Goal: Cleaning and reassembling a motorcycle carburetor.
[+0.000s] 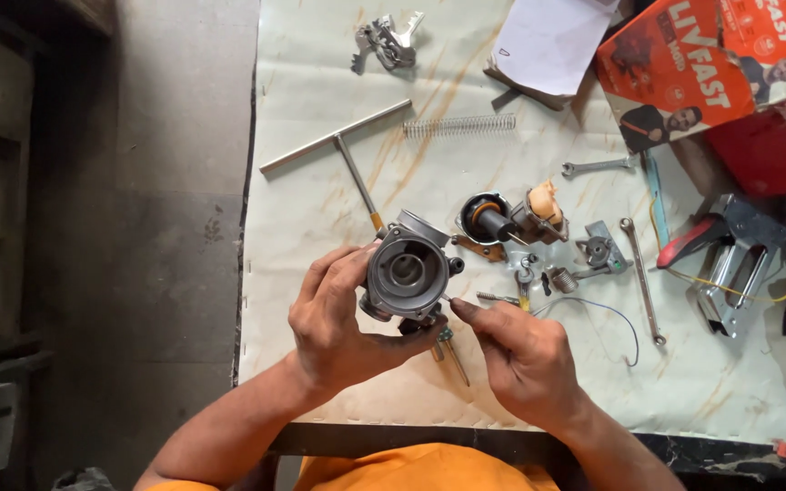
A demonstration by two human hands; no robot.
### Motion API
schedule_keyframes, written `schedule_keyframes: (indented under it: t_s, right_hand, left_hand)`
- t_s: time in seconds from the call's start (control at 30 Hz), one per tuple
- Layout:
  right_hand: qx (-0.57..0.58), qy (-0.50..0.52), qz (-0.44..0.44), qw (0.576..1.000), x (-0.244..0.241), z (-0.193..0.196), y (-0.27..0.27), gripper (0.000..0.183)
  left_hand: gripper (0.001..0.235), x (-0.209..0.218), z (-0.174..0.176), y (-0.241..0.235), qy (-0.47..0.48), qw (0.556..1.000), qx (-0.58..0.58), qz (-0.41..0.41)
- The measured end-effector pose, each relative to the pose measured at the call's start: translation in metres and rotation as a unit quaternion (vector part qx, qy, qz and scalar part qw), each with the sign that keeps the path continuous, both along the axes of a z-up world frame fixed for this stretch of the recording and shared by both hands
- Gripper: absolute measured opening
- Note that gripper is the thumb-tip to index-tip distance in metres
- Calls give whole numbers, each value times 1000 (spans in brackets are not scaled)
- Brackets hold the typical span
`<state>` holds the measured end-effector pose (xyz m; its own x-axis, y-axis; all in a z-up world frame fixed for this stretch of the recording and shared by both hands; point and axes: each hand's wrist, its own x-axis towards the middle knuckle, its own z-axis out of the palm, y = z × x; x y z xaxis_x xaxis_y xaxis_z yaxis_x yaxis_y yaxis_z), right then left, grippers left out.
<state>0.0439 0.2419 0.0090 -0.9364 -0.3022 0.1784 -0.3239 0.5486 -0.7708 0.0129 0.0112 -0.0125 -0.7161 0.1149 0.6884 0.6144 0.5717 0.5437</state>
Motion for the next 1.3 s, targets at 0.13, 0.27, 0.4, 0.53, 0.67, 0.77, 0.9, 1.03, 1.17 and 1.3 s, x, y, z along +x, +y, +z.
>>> schedule_keyframes:
  t_s: [0.13, 0.27, 0.4, 0.53, 0.67, 0.77, 0.9, 1.03, 1.17, 1.3]
  right_hand:
    - [-58, -27, 1, 998, -2, -2, 1, 34]
    - [-79, -103, -16, 991, -1, -13, 9, 30]
    - [-85, -168, -38, 981, 1, -23, 13, 27]
    - [-62, -65, -2, 996, -2, 5, 10, 33]
    - [31, 79, -19, 996, 3, 21, 22, 33]
    - [54, 65, -77, 993, 5, 24, 32, 29]
    - [52, -11, -66, 996, 6, 33, 40, 33]
    - [128, 0, 5, 992, 21, 19, 44, 35]
    - [134, 33, 6, 990, 39, -8, 45, 29]
    - [169, 91, -31, 981, 48, -25, 40, 23]
  left_hand:
    - [87, -1, -2, 3, -2, 1000, -12, 4]
    - [85, -1, -4, 5, 11, 1000, -14, 3]
    - [84, -2, -3, 7, 16, 1000, -16, 0]
    - [85, -2, 0, 8, -3, 1000, -10, 13]
    - [92, -5, -3, 4, -128, 986, 107, -24]
    - [97, -7, -2, 1, -192, 966, 158, -68]
    - [92, -9, -2, -5, -361, 852, 319, -202]
    - [90, -14, -11, -3, -430, 741, 449, -253]
    - [92, -11, -22, -8, -478, 699, 470, -250]
    - [91, -10, -24, -7, -479, 696, 468, -258]
